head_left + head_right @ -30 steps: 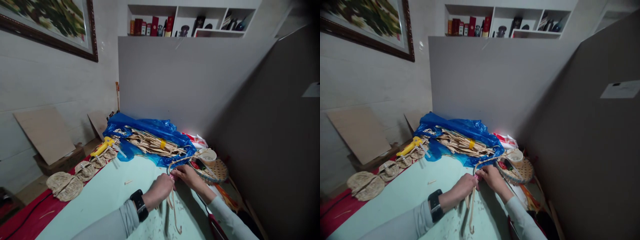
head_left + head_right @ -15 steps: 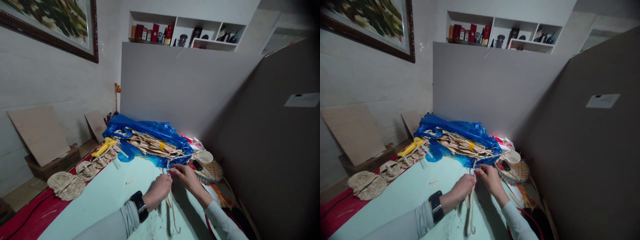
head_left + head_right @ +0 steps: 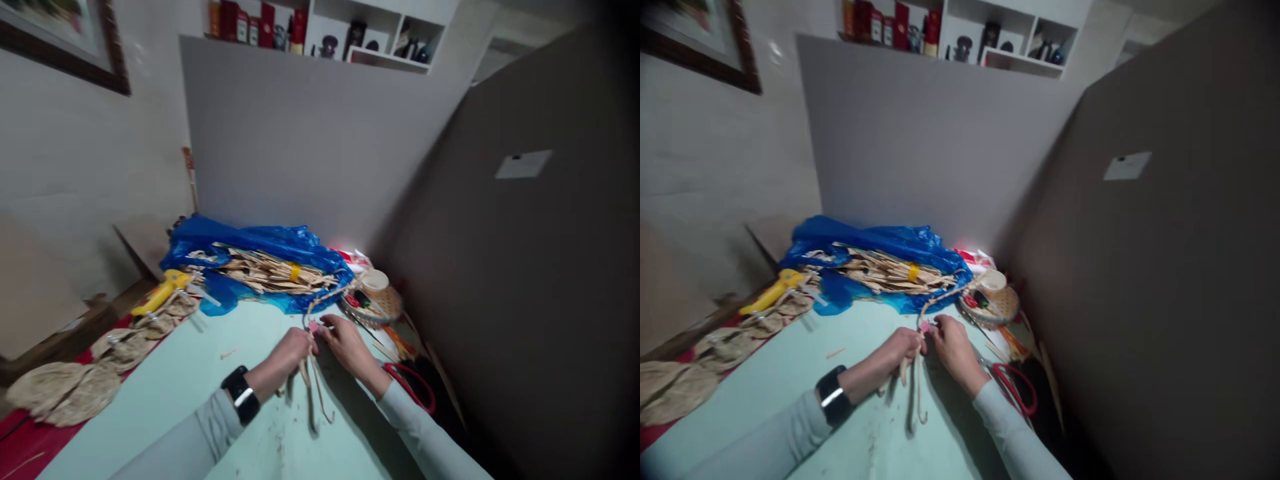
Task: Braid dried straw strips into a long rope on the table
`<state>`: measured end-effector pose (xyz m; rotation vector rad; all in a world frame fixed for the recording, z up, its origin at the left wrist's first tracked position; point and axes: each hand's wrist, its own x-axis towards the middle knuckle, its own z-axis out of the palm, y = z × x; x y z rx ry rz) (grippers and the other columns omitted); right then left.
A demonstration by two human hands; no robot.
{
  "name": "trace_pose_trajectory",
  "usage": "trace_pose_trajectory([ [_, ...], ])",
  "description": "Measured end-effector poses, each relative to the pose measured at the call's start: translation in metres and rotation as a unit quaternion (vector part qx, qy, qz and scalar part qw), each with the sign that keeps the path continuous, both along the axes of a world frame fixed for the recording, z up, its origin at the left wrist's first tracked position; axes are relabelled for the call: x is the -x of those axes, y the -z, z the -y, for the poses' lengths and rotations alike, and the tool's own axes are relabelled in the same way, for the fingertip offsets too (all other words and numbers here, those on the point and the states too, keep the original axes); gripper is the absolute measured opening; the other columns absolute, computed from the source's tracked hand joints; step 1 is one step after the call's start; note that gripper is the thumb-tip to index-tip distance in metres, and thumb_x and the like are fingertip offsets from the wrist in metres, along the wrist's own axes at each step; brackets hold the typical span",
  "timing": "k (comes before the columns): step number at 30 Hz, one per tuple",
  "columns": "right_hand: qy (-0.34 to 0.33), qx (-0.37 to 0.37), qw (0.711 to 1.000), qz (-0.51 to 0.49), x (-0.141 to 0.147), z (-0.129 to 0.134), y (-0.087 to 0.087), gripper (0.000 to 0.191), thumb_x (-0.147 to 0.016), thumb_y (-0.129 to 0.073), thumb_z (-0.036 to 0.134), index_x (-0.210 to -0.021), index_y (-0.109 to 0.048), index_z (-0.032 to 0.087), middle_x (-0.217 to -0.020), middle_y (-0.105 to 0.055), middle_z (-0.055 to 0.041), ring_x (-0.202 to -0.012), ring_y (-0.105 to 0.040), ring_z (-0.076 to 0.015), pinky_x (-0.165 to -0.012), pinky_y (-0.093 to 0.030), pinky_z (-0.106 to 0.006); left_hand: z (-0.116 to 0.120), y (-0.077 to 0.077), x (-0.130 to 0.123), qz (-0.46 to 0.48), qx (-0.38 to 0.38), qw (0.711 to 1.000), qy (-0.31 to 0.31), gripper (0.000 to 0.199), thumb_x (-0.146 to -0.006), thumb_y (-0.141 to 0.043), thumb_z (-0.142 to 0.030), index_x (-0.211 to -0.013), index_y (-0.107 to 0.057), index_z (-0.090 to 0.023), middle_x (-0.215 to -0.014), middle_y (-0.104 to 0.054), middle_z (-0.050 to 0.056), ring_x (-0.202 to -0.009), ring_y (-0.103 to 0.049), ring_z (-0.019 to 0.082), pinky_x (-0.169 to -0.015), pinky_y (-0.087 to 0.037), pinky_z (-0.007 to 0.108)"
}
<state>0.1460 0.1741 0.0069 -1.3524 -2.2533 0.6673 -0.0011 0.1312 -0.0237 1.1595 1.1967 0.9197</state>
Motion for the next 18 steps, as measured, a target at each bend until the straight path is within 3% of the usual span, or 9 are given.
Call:
trace_pose_trajectory([
  [4, 0.050, 0.000, 0.999, -0.015, -0.008, 0.023, -0.001, 0.027, -0.093, -0.048, 0.020, -0.110, -0.066, 0.011, -0.101, -0.071, -0.0136, -0.091, -0.063, -0.0205, -0.078, -0.040, -0.027, 0.002, -0.002, 0.008, -0.016, 0.031, 0.999, 0.028, 0.032, -0.092, -0.059, -0.036, -0.117, -0.060, -0.017, -0.114, -0.065, 0.007, -0.093, -0.066, 0.020, -0.078, -0.057, 0.040],
  [6, 0.060, 0.009, 0.998, -0.021, -0.008, 0.032, -0.002, 0.024, -0.093, -0.047, 0.019, -0.100, -0.068, 0.012, -0.090, -0.072, -0.0115, -0.084, -0.062, -0.0194, -0.074, -0.040, -0.026, 0.002, -0.005, 0.010, -0.015, 0.030, 0.999, 0.041, 0.026, -0.093, -0.058, -0.038, -0.104, -0.063, -0.015, -0.095, -0.067, 0.003, -0.073, -0.064, 0.014, -0.065, -0.055, 0.031],
  [8, 0.052, 0.020, 0.998, -0.028, -0.006, 0.038, -0.002, 0.023, -0.094, -0.049, 0.024, -0.092, -0.069, 0.013, -0.084, -0.071, -0.0094, -0.080, -0.062, -0.0186, -0.072, -0.039, -0.026, 0.003, -0.008, 0.010, -0.007, 0.018, 0.999, 0.050, 0.028, -0.092, -0.056, -0.040, -0.080, -0.061, -0.015, -0.068, -0.058, -0.004, -0.051, -0.051, 0.008, -0.050, -0.044, 0.023],
  [10, 0.040, 0.025, 0.998, -0.038, -0.004, 0.042, -0.002, 0.024, -0.094, -0.052, 0.031, -0.093, -0.068, 0.013, -0.087, -0.071, -0.0092, -0.084, -0.061, -0.0191, -0.075, -0.039, -0.027, 0.004, -0.011, 0.010, 0.007, 0.005, 0.998, 0.055, 0.032, -0.086, -0.058, -0.040, -0.064, -0.052, -0.018, -0.054, -0.045, -0.008, -0.042, -0.037, 0.006, -0.043, -0.033, 0.020],
  [14, 0.031, 0.035, 0.998, -0.048, -0.002, 0.047, 0.000, 0.027, -0.091, -0.056, 0.032, -0.106, -0.065, 0.012, -0.100, -0.069, -0.0114, -0.095, -0.059, -0.0216, -0.079, -0.039, -0.028, 0.008, -0.017, 0.010, 0.028, -0.001, 0.997, 0.070, 0.024, -0.074, -0.062, -0.038, -0.064, -0.050, -0.020, -0.053, -0.043, -0.008, -0.042, -0.031, 0.006, -0.041, -0.025, 0.021],
  [18, 0.035, 0.047, 0.997, -0.049, 0.002, 0.050, 0.000, 0.021, -0.090, -0.052, 0.021, -0.103, -0.064, 0.010, -0.103, -0.067, -0.0140, -0.097, -0.059, -0.0224, -0.078, -0.039, -0.028, 0.010, -0.021, 0.010, 0.031, -0.019, 0.996, 0.078, 0.017, -0.068, -0.061, -0.032, -0.063, -0.052, -0.019, -0.060, -0.050, -0.004, -0.050, -0.039, 0.008, -0.048, -0.033, 0.021],
])
